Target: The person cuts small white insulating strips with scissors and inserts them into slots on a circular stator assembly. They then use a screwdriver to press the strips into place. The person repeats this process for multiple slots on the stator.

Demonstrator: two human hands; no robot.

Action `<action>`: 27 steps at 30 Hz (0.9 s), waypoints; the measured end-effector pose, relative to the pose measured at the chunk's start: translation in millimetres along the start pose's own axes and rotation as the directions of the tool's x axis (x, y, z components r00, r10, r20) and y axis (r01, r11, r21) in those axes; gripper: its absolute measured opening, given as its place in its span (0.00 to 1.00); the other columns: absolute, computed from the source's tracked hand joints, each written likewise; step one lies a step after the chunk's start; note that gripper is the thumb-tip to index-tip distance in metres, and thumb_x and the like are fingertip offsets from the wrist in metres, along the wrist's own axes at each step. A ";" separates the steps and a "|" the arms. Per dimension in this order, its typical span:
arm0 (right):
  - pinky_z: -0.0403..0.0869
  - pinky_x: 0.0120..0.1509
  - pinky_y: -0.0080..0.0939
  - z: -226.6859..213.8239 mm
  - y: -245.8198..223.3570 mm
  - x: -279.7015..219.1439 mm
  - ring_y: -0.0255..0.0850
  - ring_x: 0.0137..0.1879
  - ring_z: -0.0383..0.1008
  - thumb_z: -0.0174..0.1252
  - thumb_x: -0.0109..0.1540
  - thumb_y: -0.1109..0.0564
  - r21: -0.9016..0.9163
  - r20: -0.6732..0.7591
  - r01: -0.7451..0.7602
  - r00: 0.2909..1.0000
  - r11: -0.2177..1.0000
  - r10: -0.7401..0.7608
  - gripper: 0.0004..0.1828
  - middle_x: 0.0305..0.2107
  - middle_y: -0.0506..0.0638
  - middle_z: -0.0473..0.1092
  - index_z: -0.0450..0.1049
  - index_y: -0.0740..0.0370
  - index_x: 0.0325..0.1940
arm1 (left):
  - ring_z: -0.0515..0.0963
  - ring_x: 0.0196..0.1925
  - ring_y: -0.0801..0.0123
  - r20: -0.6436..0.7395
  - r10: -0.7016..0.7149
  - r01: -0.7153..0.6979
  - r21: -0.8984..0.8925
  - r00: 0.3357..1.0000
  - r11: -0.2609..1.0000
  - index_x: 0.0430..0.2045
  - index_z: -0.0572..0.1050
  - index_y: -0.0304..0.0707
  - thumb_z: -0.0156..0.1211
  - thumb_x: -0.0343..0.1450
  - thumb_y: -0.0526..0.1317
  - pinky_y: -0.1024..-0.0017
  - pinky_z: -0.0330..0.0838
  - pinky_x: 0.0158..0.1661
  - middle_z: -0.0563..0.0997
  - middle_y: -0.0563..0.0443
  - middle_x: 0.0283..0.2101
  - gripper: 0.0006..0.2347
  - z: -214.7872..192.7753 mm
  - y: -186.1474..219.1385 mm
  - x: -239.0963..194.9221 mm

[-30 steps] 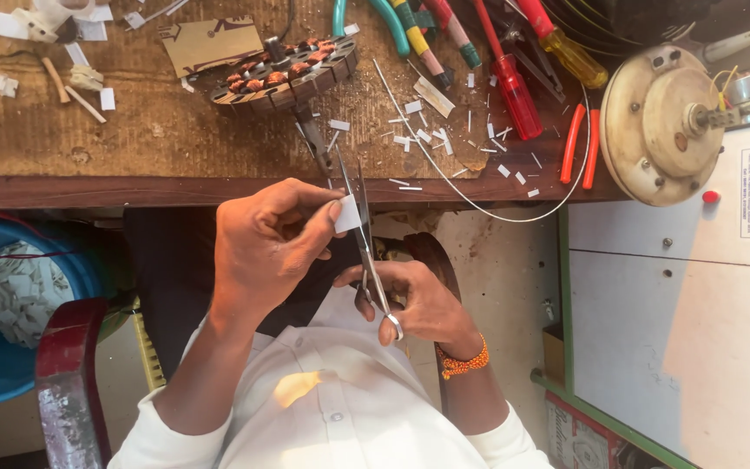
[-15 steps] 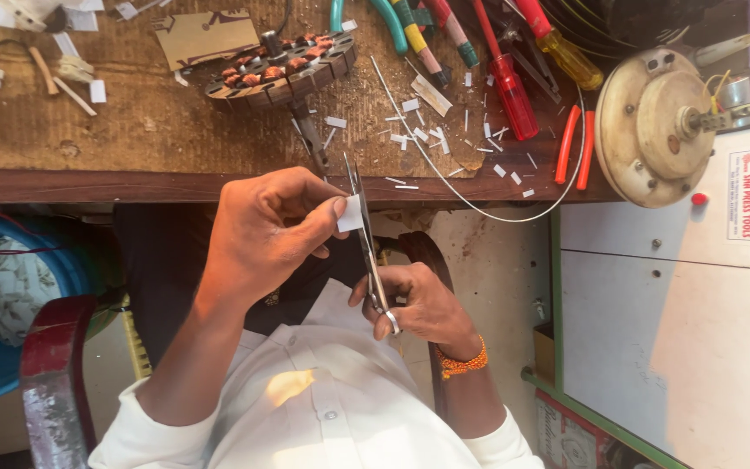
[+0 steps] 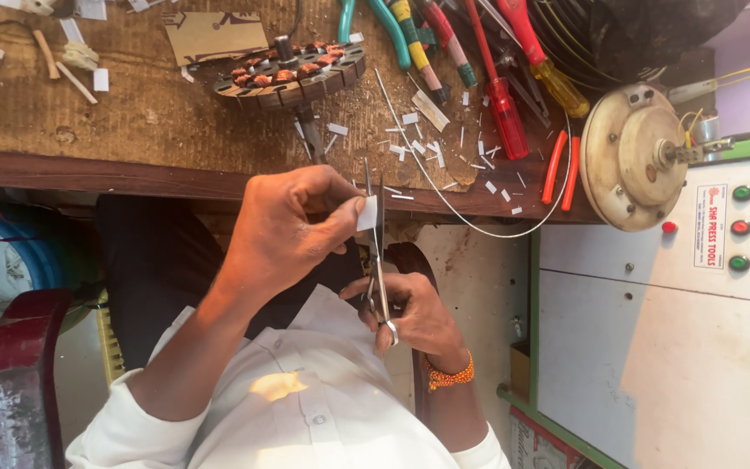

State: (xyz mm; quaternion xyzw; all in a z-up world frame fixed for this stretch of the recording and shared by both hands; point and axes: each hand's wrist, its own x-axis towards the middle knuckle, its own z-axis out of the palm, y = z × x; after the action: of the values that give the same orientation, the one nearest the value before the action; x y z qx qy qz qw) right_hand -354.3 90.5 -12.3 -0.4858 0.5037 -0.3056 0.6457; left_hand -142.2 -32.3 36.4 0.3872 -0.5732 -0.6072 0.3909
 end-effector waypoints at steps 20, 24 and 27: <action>0.58 0.28 0.29 1.6 0.2 -5.2 0.26 0.26 0.62 0.76 0.42 0.30 0.127 -0.029 -0.053 0.998 0.991 0.057 0.43 0.19 0.40 0.66 0.79 0.72 0.41 | 0.81 0.26 0.84 0.029 -0.023 0.025 -0.077 0.999 0.997 0.30 0.80 0.29 0.63 0.72 0.32 0.83 0.78 0.26 0.84 0.53 0.26 0.04 -1.2 0.3 5.5; 0.62 0.27 0.29 0.4 6.6 -3.2 0.28 0.25 0.67 0.77 0.45 0.34 0.117 -0.034 -0.064 0.997 0.991 0.068 0.37 0.19 0.43 0.69 0.78 0.71 0.36 | 0.80 0.26 0.83 0.063 -0.061 0.069 -0.122 0.996 0.990 0.31 0.80 0.29 0.63 0.72 0.33 0.82 0.78 0.26 0.83 0.52 0.27 0.04 -3.7 -6.5 9.9; 0.64 0.28 0.30 -0.7 13.3 -10.0 0.30 0.25 0.69 0.78 0.49 0.37 0.104 -0.064 -0.063 0.995 0.993 0.070 0.33 0.19 0.45 0.70 0.78 0.72 0.34 | 0.82 0.28 0.81 0.079 -0.081 0.092 -0.150 0.994 0.984 0.32 0.81 0.29 0.62 0.73 0.34 0.82 0.79 0.27 0.84 0.51 0.28 0.04 -3.9 -12.3 11.5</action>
State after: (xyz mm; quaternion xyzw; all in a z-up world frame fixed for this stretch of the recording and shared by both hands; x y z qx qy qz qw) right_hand -359.3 103.7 -21.2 -0.4245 0.5249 -0.3253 0.6621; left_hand -143.6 -43.9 23.7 0.3583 -0.5214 -0.6795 0.3715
